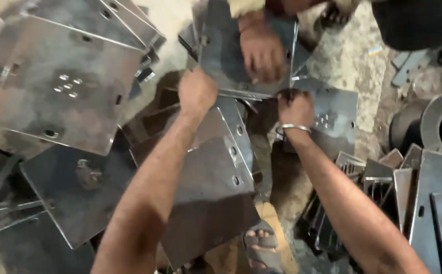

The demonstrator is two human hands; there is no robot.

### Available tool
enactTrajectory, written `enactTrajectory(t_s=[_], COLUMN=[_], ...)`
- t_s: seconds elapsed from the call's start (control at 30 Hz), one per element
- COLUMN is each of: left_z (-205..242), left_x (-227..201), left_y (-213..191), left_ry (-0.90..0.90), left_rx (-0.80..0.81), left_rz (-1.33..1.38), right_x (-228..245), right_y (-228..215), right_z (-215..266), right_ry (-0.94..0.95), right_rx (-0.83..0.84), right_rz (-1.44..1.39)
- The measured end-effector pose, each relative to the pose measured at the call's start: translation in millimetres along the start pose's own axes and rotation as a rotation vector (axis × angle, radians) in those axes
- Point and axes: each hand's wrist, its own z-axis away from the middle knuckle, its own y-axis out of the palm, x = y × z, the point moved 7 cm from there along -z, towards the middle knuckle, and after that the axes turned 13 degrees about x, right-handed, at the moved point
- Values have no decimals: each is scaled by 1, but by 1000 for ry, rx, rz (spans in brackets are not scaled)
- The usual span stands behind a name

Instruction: The recorder is inspecting, flipping, and measuring a variety of metal plates on a workshop floor.

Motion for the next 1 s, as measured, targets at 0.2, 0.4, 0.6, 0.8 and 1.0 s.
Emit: enactTrajectory(t_s=[0.2, 0.4, 0.6, 0.8, 1.0], left_z=[4, 41, 79, 143, 325], left_x=[9, -4, -4, -26, -63], left_y=[-5, -30, -53, -86, -105], left_ry=[-307, -228, -408, -368, -101], left_rx=[40, -145, -8, 414, 551], left_rz=[1, -13, 75, 1006, 651], right_x=[0, -54, -54, -15, -42], right_y=[-9, 13, 20, -19, -45], right_z=[-2, 28, 84, 186, 284], right_ry=[14, 334, 404, 685, 285], right_rx=[-119, 35, 269, 429, 648], right_rz=[50, -286, -1119, -1402, -1474])
